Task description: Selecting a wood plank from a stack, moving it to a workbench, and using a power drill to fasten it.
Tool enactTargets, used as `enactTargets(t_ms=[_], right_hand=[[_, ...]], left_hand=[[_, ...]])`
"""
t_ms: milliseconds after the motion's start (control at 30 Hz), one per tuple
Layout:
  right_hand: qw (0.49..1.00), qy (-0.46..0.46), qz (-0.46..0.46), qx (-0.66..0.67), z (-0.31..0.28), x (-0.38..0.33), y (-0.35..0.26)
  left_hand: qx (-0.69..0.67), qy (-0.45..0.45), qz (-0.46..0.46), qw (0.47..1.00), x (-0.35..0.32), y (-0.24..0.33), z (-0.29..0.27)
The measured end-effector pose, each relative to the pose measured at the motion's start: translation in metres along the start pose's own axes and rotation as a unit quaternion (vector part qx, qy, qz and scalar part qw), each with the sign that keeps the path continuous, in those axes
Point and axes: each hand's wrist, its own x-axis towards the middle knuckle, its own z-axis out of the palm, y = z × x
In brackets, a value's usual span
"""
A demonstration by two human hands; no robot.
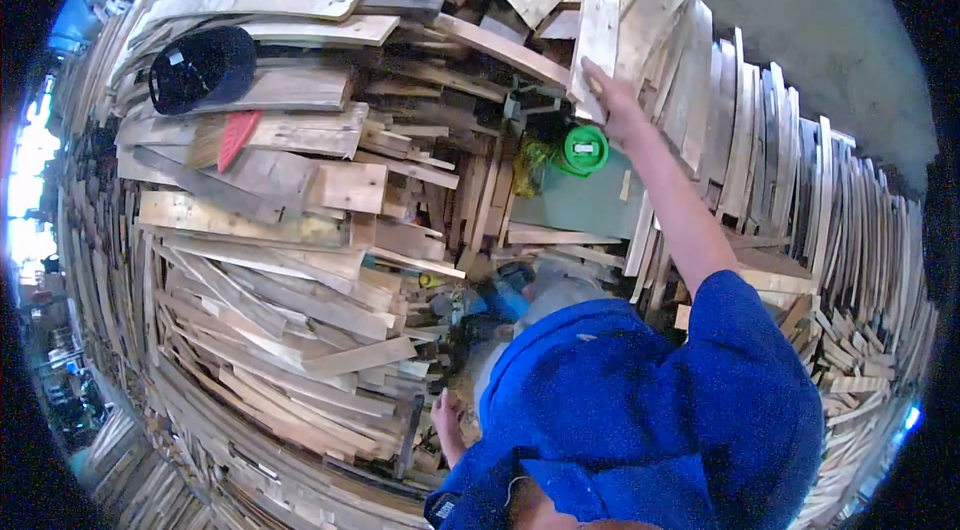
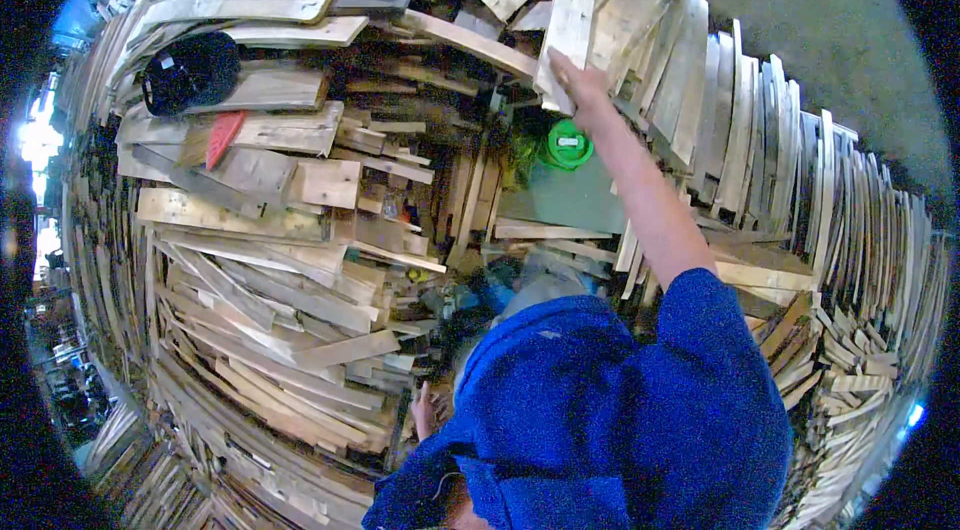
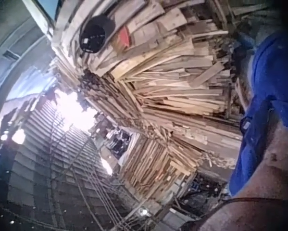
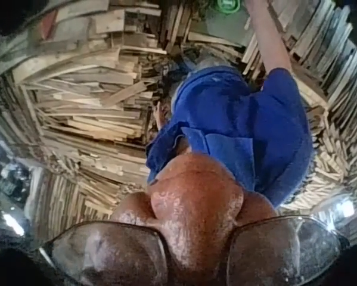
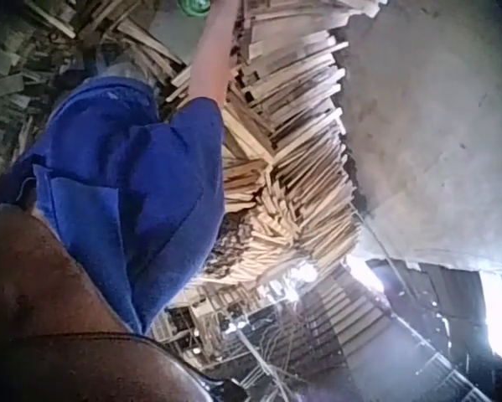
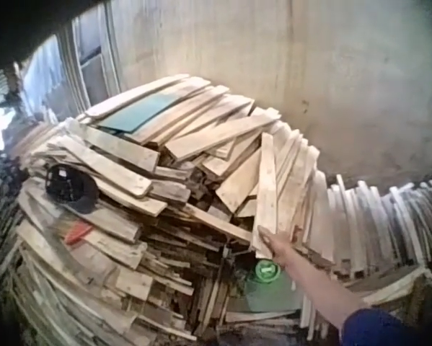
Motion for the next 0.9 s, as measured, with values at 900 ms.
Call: enactTargets(t_ms=[900], right_hand=[[0.920,0.075,-0.076,-0.377,-0.067,-0.009,-0.024]], left_hand=[[-0.024,-0.049,-0.040,0.998,0.048,-0.054,-0.010]])
